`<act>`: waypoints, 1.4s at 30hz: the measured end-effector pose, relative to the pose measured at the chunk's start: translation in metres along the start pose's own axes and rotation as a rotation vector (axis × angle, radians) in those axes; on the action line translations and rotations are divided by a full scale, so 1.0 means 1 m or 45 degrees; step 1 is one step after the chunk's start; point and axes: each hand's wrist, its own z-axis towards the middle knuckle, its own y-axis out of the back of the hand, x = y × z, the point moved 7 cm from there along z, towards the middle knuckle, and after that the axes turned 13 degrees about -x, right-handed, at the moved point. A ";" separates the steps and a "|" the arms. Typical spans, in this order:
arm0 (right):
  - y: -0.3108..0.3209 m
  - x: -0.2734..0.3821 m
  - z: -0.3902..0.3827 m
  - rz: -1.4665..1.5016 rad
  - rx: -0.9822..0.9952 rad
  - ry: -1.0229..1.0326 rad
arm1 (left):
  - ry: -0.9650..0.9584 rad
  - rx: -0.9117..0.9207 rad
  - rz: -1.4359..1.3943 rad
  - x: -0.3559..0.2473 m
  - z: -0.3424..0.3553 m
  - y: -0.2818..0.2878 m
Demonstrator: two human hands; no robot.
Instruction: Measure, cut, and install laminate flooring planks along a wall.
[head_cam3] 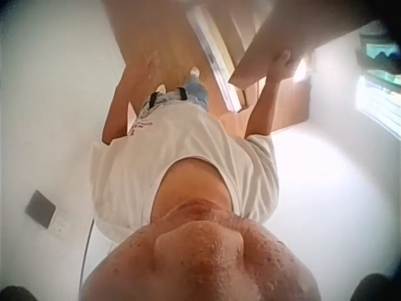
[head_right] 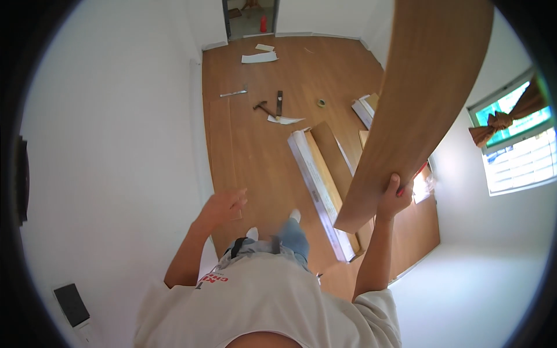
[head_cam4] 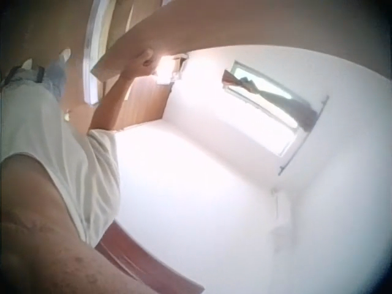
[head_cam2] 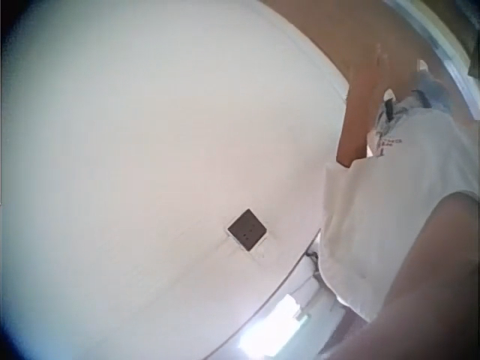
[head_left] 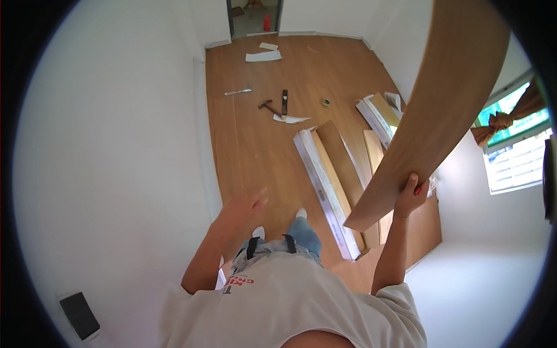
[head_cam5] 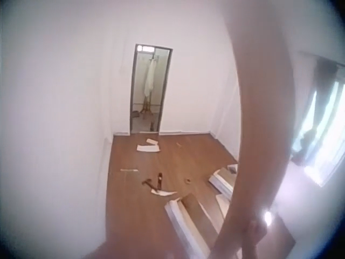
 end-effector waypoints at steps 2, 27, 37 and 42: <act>-0.037 -0.021 0.032 0.008 0.086 0.065 | -0.069 -0.124 -0.067 -0.035 0.052 0.009; -0.521 -0.021 -0.057 0.312 2.088 1.447 | 0.289 -0.372 0.341 0.034 0.340 -0.071; -0.679 0.017 -0.096 0.486 1.910 0.814 | 1.030 -0.580 0.321 0.210 0.337 -0.030; -0.751 -0.094 -0.123 0.323 1.966 0.075 | 1.512 -0.552 0.395 0.256 0.322 -0.011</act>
